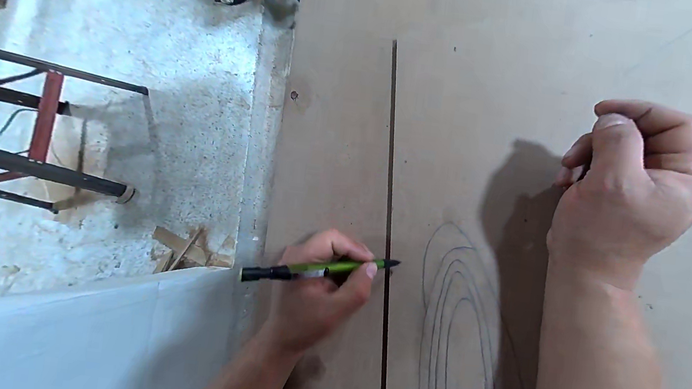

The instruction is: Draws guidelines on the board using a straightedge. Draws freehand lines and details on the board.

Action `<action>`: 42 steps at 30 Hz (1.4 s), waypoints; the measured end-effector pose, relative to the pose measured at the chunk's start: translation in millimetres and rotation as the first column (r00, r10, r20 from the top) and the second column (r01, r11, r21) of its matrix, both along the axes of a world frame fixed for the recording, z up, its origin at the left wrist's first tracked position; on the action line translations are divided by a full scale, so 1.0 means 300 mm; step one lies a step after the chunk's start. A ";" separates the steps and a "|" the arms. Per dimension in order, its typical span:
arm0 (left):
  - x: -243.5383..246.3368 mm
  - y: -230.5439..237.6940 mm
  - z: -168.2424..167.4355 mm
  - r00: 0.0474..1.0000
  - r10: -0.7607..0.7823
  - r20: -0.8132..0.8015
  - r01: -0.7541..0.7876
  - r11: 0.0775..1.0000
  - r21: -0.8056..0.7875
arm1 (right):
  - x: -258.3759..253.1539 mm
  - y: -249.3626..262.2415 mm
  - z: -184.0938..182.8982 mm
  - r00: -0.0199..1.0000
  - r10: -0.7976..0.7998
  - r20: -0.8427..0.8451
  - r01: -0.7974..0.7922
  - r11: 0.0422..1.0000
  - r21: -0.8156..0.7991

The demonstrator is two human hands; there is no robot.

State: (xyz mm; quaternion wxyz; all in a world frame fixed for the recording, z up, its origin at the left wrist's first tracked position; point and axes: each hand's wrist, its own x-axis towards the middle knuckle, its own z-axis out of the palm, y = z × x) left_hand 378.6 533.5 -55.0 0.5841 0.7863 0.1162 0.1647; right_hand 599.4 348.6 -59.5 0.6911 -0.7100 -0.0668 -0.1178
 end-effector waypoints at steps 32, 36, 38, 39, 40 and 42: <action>0.422 0.238 -0.024 0.998 0.022 0.051 -0.011 0.979 -0.202 | -0.001 -0.025 0.021 0.979 -0.174 -0.103 0.190 0.965 0.182; 0.434 0.232 -0.039 0.994 0.047 0.098 -0.026 0.977 -0.212 | 0.006 -0.020 0.010 0.980 -0.175 -0.099 0.187 0.974 0.128; 0.441 0.236 -0.038 0.996 0.045 0.074 -0.030 0.981 -0.192 | 0.014 -0.012 0.000 0.980 -0.183 -0.073 0.190 0.976 0.108; 0.443 0.238 -0.037 0.997 0.040 0.062 -0.028 0.982 -0.186 | 0.014 -0.008 -0.003 0.981 -0.185 -0.062 0.190 0.975 0.111; 0.444 0.241 -0.037 0.998 0.031 0.048 -0.022 0.984 -0.177 | 0.013 -0.005 -0.006 0.980 -0.189 -0.054 0.194 0.974 0.116; 0.449 0.246 -0.035 1.000 0.010 0.024 -0.006 0.987 -0.158 | -0.014 -0.008 -0.002 0.977 -0.208 -0.054 0.212 0.974 0.082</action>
